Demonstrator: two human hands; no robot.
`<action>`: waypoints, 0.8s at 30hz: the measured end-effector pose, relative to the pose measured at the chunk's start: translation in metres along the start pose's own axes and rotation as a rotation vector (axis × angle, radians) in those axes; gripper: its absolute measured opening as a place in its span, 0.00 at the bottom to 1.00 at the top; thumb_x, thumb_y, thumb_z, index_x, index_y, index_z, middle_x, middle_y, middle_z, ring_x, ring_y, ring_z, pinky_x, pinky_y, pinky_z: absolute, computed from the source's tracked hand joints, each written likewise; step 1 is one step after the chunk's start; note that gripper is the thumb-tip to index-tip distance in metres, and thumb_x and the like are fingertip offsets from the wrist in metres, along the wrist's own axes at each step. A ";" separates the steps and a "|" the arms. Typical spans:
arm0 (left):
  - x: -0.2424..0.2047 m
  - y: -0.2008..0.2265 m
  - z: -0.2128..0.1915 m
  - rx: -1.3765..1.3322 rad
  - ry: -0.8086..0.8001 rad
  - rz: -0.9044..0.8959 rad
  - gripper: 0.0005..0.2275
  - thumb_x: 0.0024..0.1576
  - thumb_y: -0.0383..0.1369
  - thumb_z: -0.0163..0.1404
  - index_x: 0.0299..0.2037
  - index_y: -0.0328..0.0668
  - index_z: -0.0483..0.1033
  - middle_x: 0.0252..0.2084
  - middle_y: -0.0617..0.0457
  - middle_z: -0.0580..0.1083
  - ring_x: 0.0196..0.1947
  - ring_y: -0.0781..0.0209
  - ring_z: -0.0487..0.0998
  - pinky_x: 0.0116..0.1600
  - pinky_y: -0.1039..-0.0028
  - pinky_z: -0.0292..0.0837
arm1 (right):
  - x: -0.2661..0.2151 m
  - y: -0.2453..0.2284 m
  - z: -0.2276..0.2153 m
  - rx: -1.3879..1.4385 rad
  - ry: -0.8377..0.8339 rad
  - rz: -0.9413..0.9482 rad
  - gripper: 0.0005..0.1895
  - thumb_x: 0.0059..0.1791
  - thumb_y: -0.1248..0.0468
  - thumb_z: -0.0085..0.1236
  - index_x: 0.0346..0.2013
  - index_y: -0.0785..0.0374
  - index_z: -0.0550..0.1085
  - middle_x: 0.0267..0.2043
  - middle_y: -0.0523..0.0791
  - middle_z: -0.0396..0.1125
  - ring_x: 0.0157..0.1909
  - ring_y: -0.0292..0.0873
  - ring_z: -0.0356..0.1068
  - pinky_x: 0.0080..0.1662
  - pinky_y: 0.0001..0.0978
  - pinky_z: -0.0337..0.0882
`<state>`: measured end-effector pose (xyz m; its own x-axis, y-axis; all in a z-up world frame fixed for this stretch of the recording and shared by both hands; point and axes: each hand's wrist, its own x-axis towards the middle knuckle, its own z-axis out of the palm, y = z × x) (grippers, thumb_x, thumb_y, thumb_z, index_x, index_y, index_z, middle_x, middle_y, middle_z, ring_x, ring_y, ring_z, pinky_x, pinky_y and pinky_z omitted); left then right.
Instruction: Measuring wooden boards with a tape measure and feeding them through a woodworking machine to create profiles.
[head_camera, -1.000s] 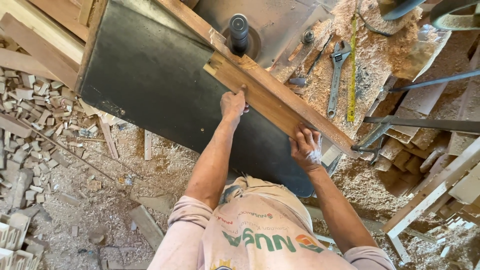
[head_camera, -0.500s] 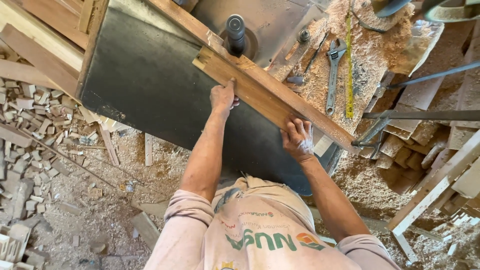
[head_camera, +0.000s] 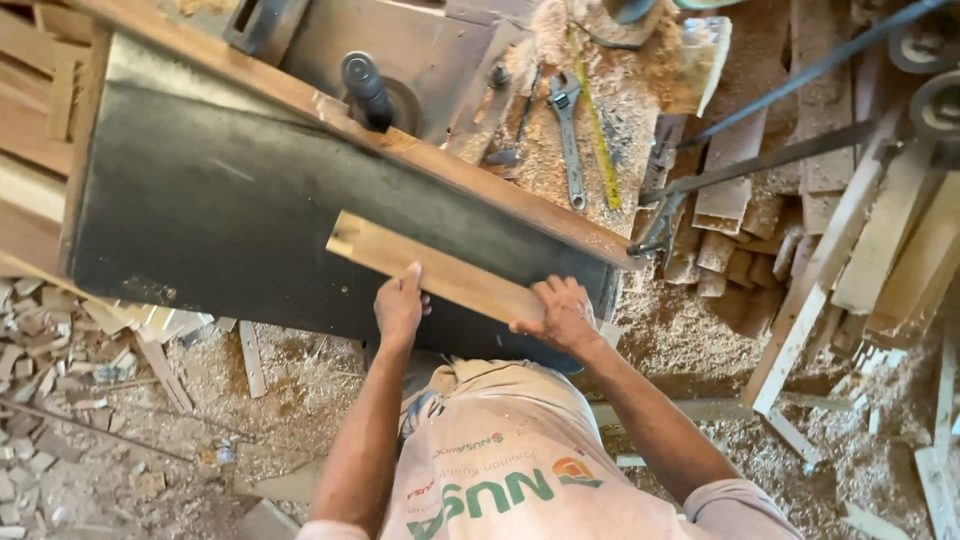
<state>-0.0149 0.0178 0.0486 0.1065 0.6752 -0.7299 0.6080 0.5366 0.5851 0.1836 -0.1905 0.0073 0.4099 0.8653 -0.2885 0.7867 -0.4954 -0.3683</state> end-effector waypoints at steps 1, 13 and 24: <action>-0.012 -0.005 -0.003 0.010 0.016 -0.032 0.22 0.64 0.47 0.49 0.33 0.31 0.75 0.24 0.44 0.76 0.22 0.57 0.80 0.33 0.69 0.78 | -0.002 0.000 -0.001 -0.094 -0.068 -0.038 0.37 0.35 0.29 0.66 0.46 0.48 0.75 0.45 0.42 0.67 0.51 0.51 0.70 0.49 0.49 0.70; -0.022 -0.033 -0.020 -0.151 -0.024 -0.152 0.36 0.56 0.58 0.51 0.53 0.21 0.72 0.38 0.30 0.79 0.26 0.48 0.84 0.28 0.66 0.83 | -0.012 0.001 0.044 0.317 -0.287 0.184 0.37 0.36 0.48 0.76 0.53 0.46 0.65 0.50 0.44 0.72 0.57 0.52 0.73 0.60 0.47 0.73; -0.001 -0.096 -0.023 -1.022 0.292 0.492 0.26 0.57 0.45 0.45 0.59 0.32 0.66 0.42 0.40 0.76 0.41 0.53 0.80 0.47 0.69 0.74 | -0.008 -0.115 0.005 0.253 0.166 -0.585 0.29 0.36 0.50 0.75 0.49 0.49 0.75 0.35 0.41 0.63 0.42 0.48 0.68 0.44 0.39 0.74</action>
<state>-0.0920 -0.0226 0.0009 -0.1111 0.9426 -0.3148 -0.3781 0.2528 0.8906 0.0876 -0.1408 0.0479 0.0291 0.9874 0.1555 0.7767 0.0756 -0.6253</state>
